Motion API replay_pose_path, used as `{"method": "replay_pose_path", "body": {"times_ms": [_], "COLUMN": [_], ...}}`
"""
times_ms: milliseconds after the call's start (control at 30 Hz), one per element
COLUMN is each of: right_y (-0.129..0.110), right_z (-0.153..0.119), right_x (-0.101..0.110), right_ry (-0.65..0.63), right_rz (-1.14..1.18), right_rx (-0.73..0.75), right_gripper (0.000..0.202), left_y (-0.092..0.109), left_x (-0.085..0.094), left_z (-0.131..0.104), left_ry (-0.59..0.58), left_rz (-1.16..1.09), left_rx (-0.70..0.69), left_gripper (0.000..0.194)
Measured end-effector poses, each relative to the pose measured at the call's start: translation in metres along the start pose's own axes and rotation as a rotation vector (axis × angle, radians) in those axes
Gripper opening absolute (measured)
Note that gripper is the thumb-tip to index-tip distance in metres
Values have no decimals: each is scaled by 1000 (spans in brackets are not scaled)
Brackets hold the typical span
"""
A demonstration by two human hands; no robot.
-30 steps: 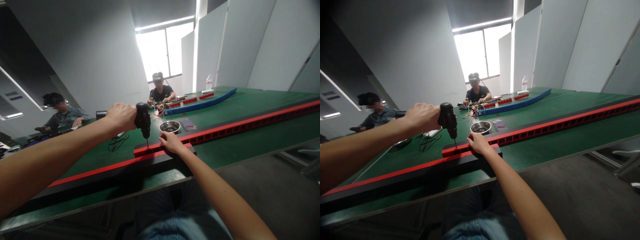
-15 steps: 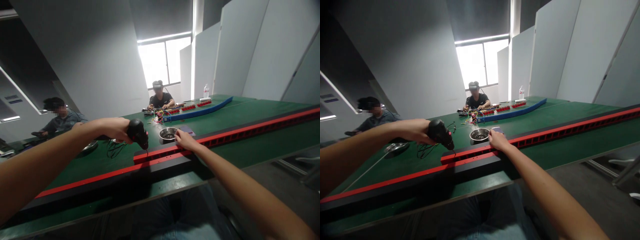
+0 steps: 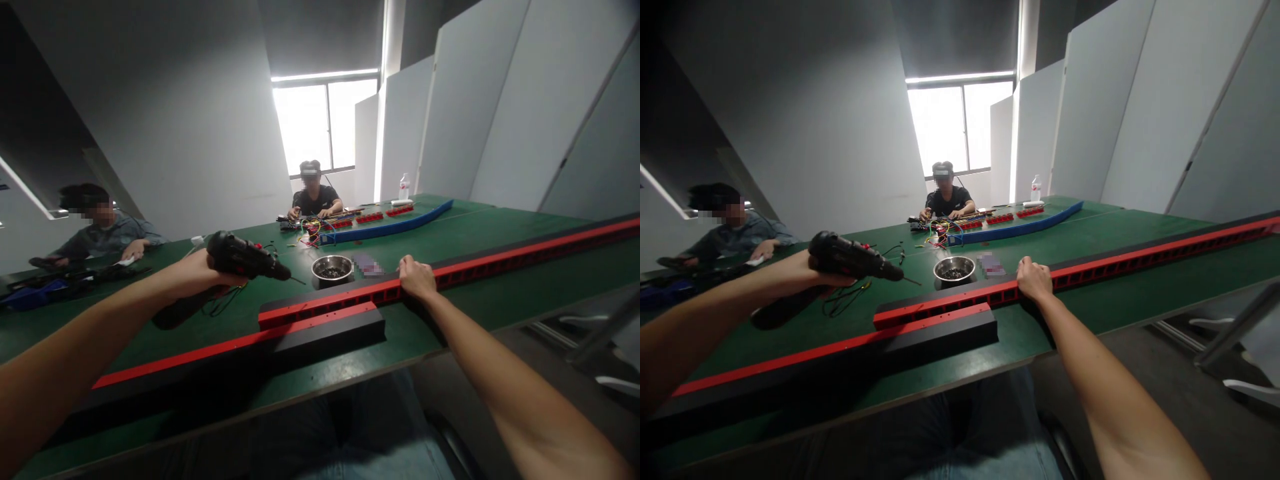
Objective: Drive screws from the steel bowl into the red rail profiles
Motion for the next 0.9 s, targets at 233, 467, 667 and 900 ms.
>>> {"method": "replay_pose_path", "body": {"times_ms": [233,467,667,900], "right_y": [-16,-50,-66,-78], "right_z": [-9,-20,-21,-23], "right_x": [3,5,9,14], "right_ry": [-4,-67,-112,-123], "right_rz": [9,-11,5,-42], "right_rx": [-3,51,86,145], "right_gripper": [37,39,42,45], "left_y": [-47,-78,-88,-93], "left_x": [-49,-98,-128,-141], "left_z": [19,47,65,75], "left_ry": [8,-135,-238,-267], "left_rz": [-353,-632,-889,-1050], "left_rx": [154,251,329,327], "left_gripper": [26,26,24,17]}}
Point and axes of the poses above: each hand's wrist, its own z-axis towards the middle knuckle, its own x-axis out of the back of the hand, y = z × x, the point moved 4 cm from there along z, towards the middle knuckle, and after that the axes turned 12 degrees about -z, right-handed, at the moved point
